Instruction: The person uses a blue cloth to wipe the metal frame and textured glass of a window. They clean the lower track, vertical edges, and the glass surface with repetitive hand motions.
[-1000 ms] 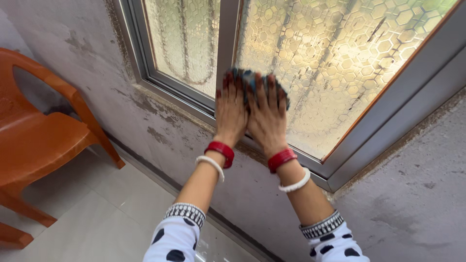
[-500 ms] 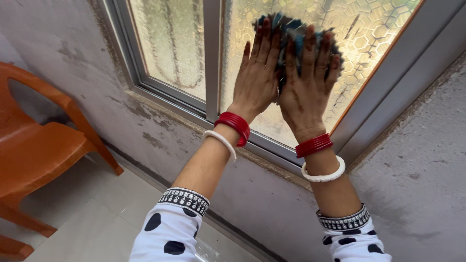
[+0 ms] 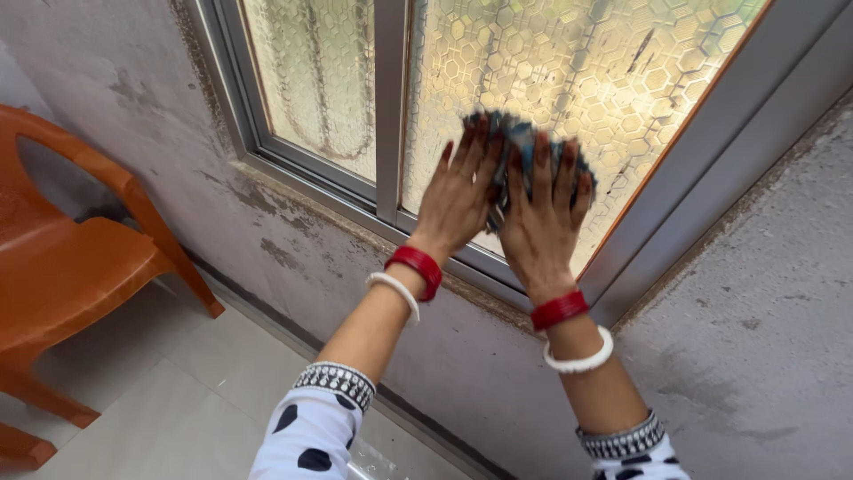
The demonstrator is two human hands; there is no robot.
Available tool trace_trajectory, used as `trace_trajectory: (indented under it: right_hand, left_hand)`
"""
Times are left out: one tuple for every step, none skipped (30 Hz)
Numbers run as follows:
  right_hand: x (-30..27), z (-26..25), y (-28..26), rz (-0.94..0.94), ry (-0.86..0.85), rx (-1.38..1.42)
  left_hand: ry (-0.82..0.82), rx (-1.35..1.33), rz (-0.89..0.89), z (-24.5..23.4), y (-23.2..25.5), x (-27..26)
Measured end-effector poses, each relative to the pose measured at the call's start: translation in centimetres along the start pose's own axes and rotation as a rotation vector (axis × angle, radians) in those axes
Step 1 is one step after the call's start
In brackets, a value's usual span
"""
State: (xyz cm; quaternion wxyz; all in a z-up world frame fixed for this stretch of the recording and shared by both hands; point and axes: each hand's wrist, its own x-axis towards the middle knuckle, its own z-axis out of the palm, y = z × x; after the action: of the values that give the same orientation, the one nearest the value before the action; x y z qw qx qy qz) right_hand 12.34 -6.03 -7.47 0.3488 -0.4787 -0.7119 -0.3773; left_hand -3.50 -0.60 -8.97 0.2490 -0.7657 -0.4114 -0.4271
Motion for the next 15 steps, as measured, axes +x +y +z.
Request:
trace_trajectory:
  right_hand:
    - [1.6, -0.1, 0.2, -0.006, 0.029, 0.004]
    - [3.2, -0.2, 0.4, -0.012, 0.057, 0.007]
    - [5.0, -0.3, 0.4, -0.02, 0.085, -0.033]
    - [6.8, -0.5, 0.3, -0.028, 0.114, -0.073]
    - [8.5, -0.6, 0.0, -0.037, 0.143, -0.113]
    - [10.0, -0.7, -0.4, -0.048, 0.159, -0.079]
    - [11.5, -0.6, -1.0, -0.06, 0.175, -0.042]
    - [12.5, -0.5, -1.5, -0.072, 0.192, -0.004]
    - [13.0, -0.3, -2.1, -0.078, 0.213, -0.032]
    - [13.4, 0.1, -2.7, -0.083, 0.234, -0.06]
    - [13.3, 0.5, -3.1, -0.089, 0.248, -0.089]
    - [13.0, 1.1, -3.7, -0.093, 0.198, -0.039]
    - [12.5, 1.8, -4.5, -0.097, 0.148, 0.012]
    - [11.8, 2.4, -5.1, -0.101, 0.099, 0.063]
    - [10.9, 2.9, -5.7, -0.118, 0.071, 0.012]
  left_hand:
    - [0.04, 0.0, -0.005, -0.2, -0.6, 1.3]
    - [0.08, 0.001, -0.01, -0.6, -1.3, 2.7]
    - [0.089, 0.039, -0.019, -1.2, -2.2, 4.1]
    - [0.097, 0.076, -0.029, -1.9, -3.2, 5.6]
    - [0.107, 0.115, -0.039, -2.6, -4.0, 6.8]
    - [0.127, 0.154, -0.055, -3.3, -4.8, 7.7]
    - [0.147, 0.196, -0.073, -3.9, -5.6, 8.5]
    - [0.166, 0.238, -0.09, -4.5, -6.3, 8.9]
    - [0.15, 0.226, -0.111, -4.7, -6.8, 8.9]
    - [0.134, 0.215, -0.133, -4.8, -7.3, 8.7]
    - [0.113, 0.198, -0.156, -4.6, -7.6, 8.2]
    - [0.106, 0.191, -0.177, -4.3, -7.8, 7.5]
    - [0.099, 0.186, -0.198, -4.0, -8.0, 6.5]
    - [0.092, 0.181, -0.218, -3.6, -8.2, 5.5]
    - [0.05, 0.209, -0.223, -3.5, -8.4, 4.2]
